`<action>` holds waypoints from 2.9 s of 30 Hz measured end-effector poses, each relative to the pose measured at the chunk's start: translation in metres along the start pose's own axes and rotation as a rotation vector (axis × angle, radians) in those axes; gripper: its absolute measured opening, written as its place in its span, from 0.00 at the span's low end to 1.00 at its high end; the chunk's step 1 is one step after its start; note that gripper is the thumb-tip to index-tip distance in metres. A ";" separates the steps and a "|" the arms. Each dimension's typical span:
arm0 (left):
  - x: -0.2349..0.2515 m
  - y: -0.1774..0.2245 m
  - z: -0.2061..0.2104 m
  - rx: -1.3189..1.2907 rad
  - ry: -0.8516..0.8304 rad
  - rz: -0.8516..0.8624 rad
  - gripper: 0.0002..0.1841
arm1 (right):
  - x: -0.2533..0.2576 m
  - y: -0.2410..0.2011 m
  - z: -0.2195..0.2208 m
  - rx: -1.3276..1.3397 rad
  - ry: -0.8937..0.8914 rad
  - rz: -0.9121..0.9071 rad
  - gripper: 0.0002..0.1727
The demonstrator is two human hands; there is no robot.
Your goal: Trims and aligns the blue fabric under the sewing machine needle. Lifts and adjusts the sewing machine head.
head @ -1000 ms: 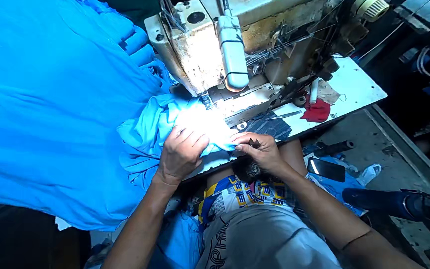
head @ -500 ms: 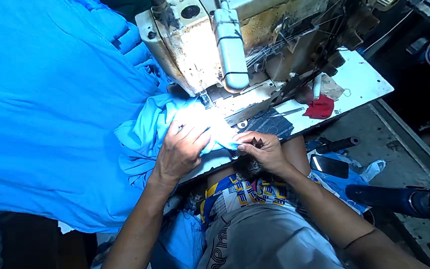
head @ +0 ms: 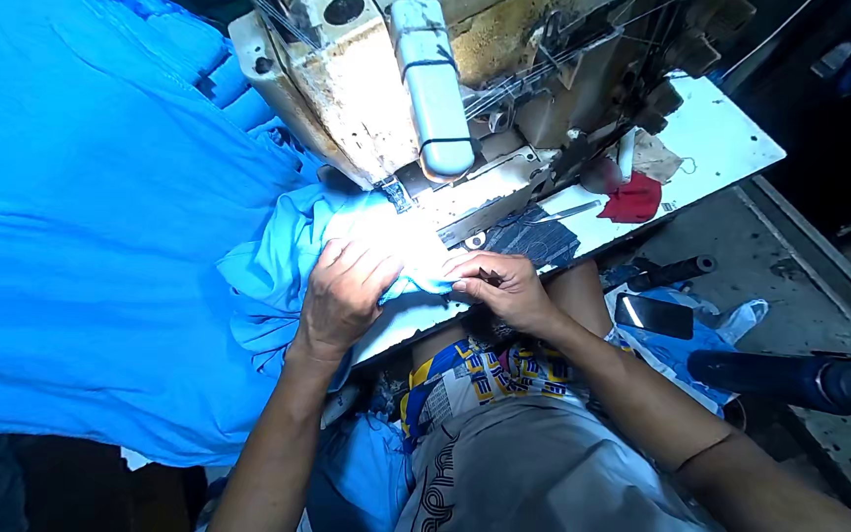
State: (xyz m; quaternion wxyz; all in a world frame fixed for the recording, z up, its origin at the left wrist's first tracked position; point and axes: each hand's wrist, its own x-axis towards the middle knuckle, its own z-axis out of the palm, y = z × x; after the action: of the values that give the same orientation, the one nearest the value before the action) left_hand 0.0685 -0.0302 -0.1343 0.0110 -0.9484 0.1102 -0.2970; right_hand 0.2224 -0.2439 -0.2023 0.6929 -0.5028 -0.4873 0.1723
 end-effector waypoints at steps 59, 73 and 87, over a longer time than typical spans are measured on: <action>0.011 -0.028 -0.061 -0.184 -0.357 -0.182 0.24 | 0.045 0.002 0.018 -0.140 0.112 0.060 0.04; 0.026 -0.023 -0.079 -0.454 0.294 -0.356 0.11 | 0.095 -0.016 0.030 -0.542 -0.020 -0.026 0.10; 0.024 0.010 -0.060 -0.581 0.313 -0.279 0.14 | 0.078 -0.002 0.034 0.038 0.057 -0.138 0.10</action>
State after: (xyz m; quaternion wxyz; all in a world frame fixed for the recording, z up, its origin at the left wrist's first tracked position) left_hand 0.0518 -0.0425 -0.0722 -0.3169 -0.8609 0.0596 -0.3936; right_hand 0.2297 -0.1701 -0.1601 0.7261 -0.4595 -0.4975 0.1190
